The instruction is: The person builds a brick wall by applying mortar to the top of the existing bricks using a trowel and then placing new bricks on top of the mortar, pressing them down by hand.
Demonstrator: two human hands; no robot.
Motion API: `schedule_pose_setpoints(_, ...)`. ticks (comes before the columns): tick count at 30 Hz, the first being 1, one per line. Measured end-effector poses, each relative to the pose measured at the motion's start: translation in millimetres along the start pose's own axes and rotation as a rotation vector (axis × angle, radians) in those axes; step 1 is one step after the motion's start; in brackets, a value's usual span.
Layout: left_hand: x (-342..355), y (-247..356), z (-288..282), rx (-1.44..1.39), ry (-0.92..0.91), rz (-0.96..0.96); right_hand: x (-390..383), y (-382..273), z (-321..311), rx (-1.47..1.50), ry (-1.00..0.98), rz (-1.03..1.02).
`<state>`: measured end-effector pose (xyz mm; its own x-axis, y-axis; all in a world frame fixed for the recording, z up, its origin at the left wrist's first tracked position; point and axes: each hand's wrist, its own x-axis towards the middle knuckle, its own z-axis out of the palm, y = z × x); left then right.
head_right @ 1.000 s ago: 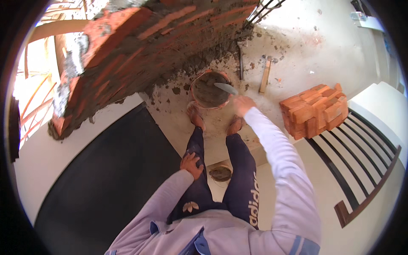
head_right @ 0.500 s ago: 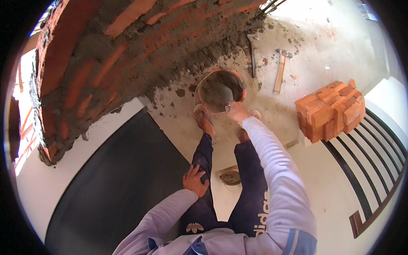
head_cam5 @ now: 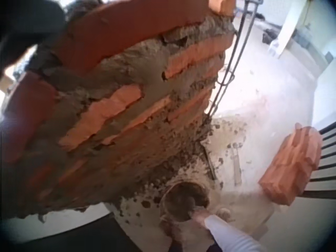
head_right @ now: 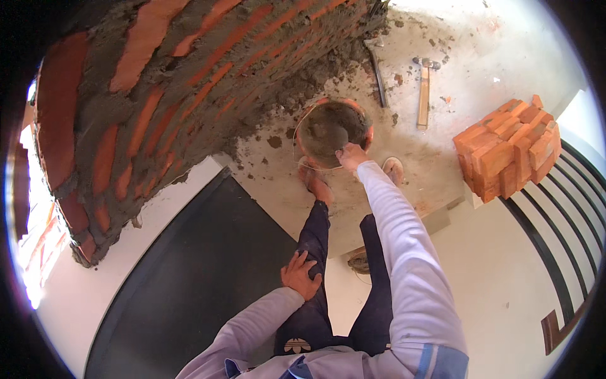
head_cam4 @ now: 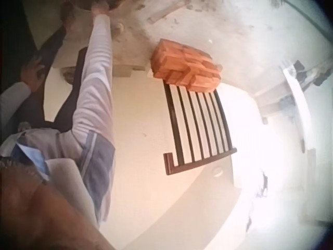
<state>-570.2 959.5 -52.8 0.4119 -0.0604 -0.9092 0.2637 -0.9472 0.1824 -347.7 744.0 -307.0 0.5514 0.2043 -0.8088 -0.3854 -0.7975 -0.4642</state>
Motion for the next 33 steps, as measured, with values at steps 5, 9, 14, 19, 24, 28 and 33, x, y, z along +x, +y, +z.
schedule_pose_setpoints(5, 1, -3, 0, -0.001, 0.025, 0.009, 10, 2, 41, 0.009, 0.128, -0.018)
schedule_pose_setpoints(9, 1, -5, 0, 0.032, 0.038, 0.026, -3, 30, 52, 0.381, -0.112, -0.063)
schedule_pose_setpoints(14, 3, -5, -8, 0.007, 0.045, 0.066, -20, 51, 35, 0.829, -0.329, 0.006)
schedule_pose_setpoints(19, 1, -3, -17, 0.020, 0.019, 0.083, -98, 50, -12, 0.947, -0.336, 0.124)
schedule_pose_setpoints(24, -3, -13, -29, 0.003, -0.026, 0.033, -246, -31, -163, 0.829, -0.431, -0.076)
schedule_pose_setpoints(28, 15, -28, -30, -0.007, 0.028, 0.150, -369, -129, -311, 0.699, -0.234, -0.101)
schedule_pose_setpoints(33, -10, -34, -54, -0.206, -0.087, 0.206, -425, -204, -443, 0.396, 0.090, -0.268)
